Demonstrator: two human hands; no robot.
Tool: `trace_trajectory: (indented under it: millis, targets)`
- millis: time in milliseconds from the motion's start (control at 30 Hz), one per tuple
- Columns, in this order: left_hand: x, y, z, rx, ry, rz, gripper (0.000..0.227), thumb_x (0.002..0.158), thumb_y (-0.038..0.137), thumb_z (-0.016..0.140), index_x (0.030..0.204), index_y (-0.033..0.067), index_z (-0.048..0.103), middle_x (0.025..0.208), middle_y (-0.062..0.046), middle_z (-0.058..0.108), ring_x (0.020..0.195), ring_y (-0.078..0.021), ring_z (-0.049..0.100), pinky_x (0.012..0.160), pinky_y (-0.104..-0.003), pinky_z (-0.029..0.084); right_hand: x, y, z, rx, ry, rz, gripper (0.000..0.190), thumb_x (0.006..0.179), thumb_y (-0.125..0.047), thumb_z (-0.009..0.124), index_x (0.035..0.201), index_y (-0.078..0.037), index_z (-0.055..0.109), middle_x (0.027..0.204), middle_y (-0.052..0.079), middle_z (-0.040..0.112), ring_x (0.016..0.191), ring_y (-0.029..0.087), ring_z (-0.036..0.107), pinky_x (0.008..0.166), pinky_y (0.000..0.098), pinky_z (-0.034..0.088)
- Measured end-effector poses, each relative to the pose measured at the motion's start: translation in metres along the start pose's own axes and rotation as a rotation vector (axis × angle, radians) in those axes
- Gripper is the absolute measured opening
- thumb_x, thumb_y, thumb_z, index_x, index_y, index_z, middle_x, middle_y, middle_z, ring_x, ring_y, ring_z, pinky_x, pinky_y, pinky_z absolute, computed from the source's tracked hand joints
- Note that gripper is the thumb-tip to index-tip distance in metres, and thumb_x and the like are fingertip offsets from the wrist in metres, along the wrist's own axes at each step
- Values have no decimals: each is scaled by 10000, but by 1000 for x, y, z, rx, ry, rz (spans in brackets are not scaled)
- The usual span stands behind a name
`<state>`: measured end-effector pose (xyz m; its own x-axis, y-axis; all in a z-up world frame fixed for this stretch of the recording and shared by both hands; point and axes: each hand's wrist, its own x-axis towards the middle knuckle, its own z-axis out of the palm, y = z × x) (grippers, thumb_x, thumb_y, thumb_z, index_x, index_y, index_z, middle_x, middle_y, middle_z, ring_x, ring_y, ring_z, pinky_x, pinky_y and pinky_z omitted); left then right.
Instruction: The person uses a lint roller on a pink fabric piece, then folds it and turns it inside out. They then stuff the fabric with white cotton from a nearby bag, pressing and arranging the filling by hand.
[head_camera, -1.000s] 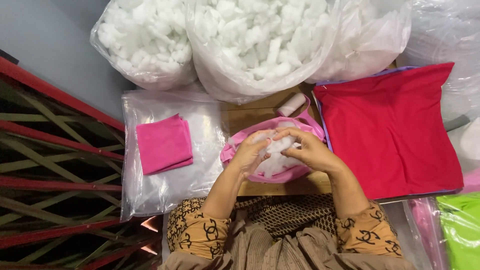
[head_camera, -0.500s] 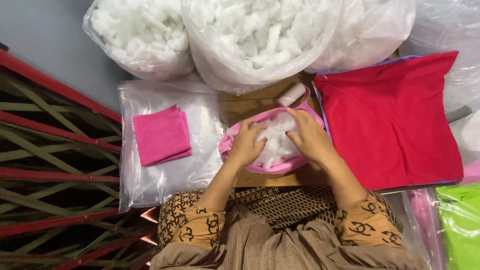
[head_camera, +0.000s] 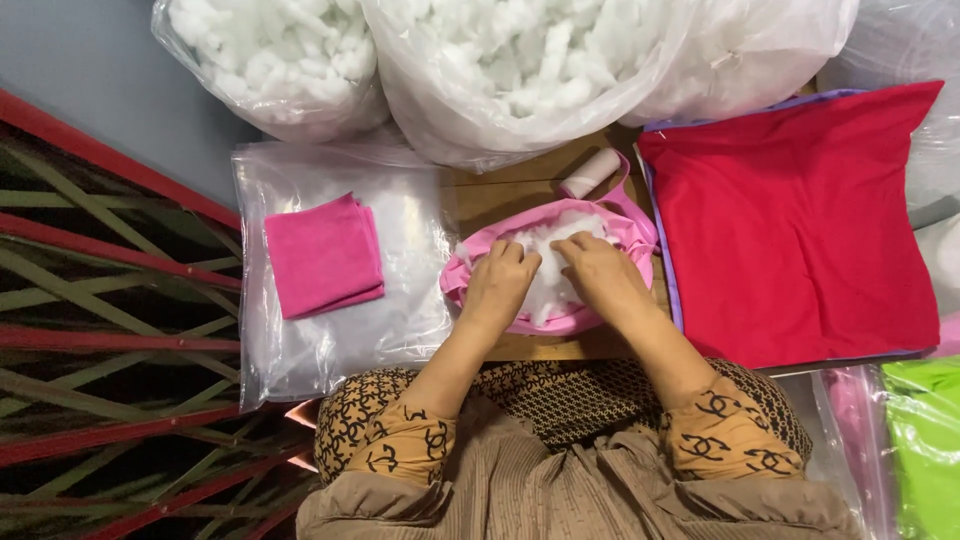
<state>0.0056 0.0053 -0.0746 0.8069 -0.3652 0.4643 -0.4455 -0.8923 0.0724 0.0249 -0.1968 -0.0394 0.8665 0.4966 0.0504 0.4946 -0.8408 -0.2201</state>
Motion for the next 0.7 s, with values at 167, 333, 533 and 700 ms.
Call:
trace_trajectory:
  millis: [167, 333, 533, 700]
  targets:
    - [-11, 5, -5, 49, -188, -47, 112, 833, 145, 681, 899, 215, 737, 774, -63, 660, 875, -274, 652, 628, -375, 565, -3, -20, 18, -149, -58, -117, 395, 838, -135, 731, 1219, -220, 670, 1234, 45, 685, 1051, 270, 716, 803, 355, 624]
    - [-1, 5, -22, -25, -357, -67, 352, 841, 133, 680, 1170, 236, 747, 926, -122, 705, 1064, -364, 638, 774, -462, 575, -1, -23, -19, -78, -135, -104, 467, 857, -24, 637, 1274, -229, 684, 1332, 87, 658, 1088, 335, 706, 846, 408, 618]
    - [3, 8, -32, -157, -173, -81, 281, 762, 310, 695, 1006, 173, 682, 1138, -95, 647, 1242, -365, 580, 944, -478, 534, 0, -1, -71, 297, -51, 6, 455, 855, -23, 655, 1288, -163, 664, 1277, 176, 662, 1101, 456, 678, 899, 543, 568]
    - [10, 25, -57, -204, -301, 26, 600, 891, 422, 674, 1418, 160, 555, 1513, -165, 459, 1433, -440, 406, 1096, -544, 448, -4, 17, -56, 248, 149, 112, 387, 947, -242, 681, 1333, -247, 655, 1304, 75, 652, 1160, 306, 671, 900, 434, 572]
